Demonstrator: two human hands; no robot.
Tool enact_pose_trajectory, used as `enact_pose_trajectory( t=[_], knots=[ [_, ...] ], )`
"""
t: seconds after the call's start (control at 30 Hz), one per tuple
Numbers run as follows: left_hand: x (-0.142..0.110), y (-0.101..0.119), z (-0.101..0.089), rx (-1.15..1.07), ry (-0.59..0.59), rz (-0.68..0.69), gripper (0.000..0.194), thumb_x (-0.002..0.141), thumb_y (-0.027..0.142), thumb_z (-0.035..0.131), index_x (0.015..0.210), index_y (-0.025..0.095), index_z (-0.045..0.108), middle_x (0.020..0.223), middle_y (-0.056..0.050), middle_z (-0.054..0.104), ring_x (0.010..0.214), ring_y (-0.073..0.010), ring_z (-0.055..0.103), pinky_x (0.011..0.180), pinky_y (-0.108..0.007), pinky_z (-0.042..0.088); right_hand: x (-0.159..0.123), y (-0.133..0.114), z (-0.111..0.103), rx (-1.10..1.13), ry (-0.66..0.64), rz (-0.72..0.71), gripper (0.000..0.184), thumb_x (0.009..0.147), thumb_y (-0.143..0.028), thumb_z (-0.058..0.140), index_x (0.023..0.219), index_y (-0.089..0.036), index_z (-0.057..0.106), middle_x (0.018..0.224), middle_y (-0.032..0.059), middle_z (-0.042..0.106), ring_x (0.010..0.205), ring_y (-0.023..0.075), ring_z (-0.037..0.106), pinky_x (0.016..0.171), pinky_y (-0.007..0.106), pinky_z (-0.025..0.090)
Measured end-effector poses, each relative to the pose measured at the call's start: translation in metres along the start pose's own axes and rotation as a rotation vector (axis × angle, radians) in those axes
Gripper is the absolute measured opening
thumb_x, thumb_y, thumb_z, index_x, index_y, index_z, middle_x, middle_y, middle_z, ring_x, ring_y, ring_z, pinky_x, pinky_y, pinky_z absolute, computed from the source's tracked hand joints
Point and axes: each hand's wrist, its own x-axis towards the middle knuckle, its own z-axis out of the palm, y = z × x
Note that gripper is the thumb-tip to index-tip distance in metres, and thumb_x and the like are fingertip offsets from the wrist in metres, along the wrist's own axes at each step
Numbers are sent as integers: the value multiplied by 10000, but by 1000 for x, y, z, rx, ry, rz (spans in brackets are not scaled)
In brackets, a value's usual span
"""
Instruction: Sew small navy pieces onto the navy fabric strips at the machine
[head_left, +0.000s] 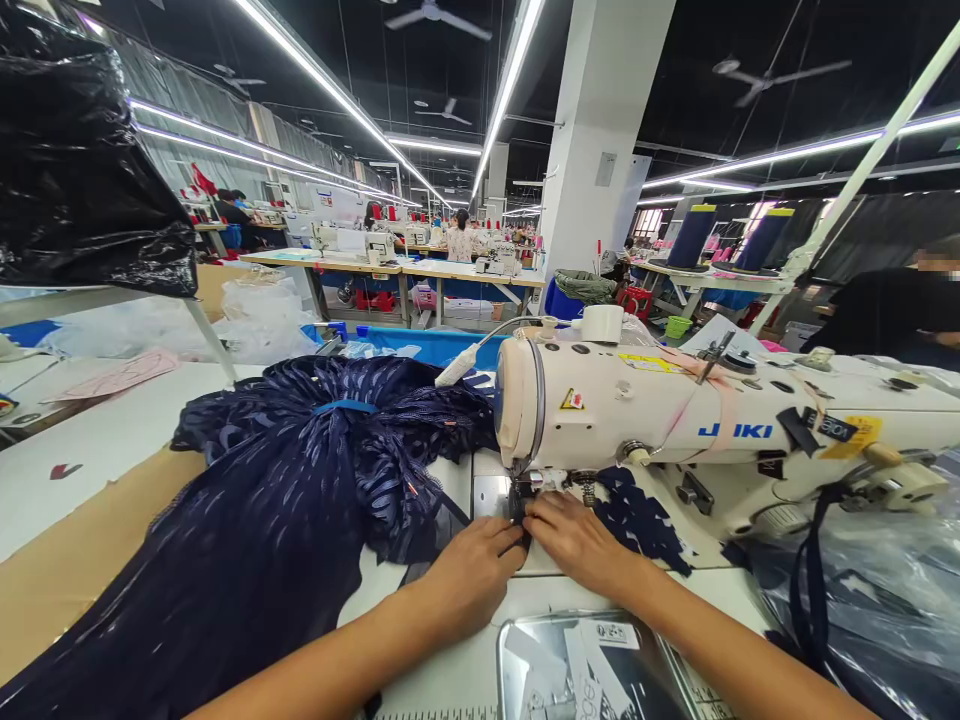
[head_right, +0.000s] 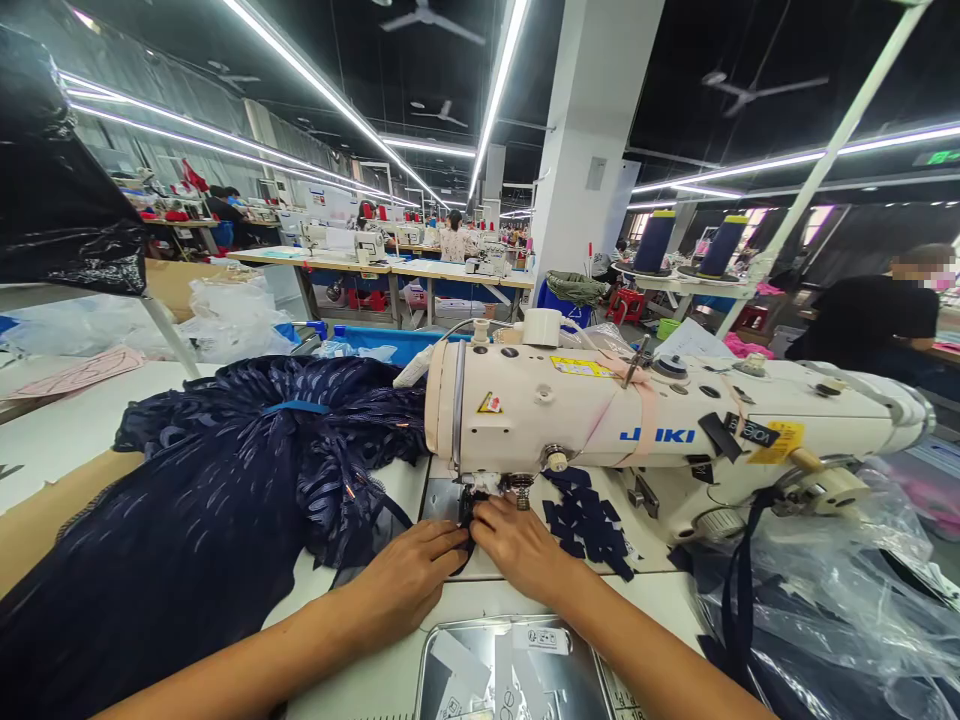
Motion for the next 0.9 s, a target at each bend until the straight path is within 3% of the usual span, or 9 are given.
enact_pose_trajectory(
  t=[0.17,0.33,0.47,0.9],
  knots=[
    [10,1,4,42,19,-18,254,736,62,495,962,80,609,1040,-117,632,975,-228,562,920,-373,445,-6,9,-4,-47,3,-48,332,863,-44,347,1099,-105,572,1088,136,608,964,225,565,794,371,496],
    [20,5,12,131,19,-92,241,738,60,509,953,67,617,992,-125,643,944,-243,577,887,-379,468,-5,20,-2,-44,-87,-9,414,833,-9,346,1172,-121,554,1176,135,581,1015,227,578,854,376,498],
    [21,5,17,163,41,-106,240,731,56,512,943,81,621,980,-113,646,930,-237,582,882,-374,473,-6,22,4,-38,-78,22,436,823,-6,357,1197,-132,542,1197,133,570,1055,234,564,895,393,477],
    [27,0,20,191,70,-127,223,726,33,504,903,90,628,950,-107,655,885,-230,602,835,-352,487,-6,22,6,-127,-79,39,456,809,-16,375,1226,-138,512,1193,149,569,1002,241,593,774,387,531]
  ],
)
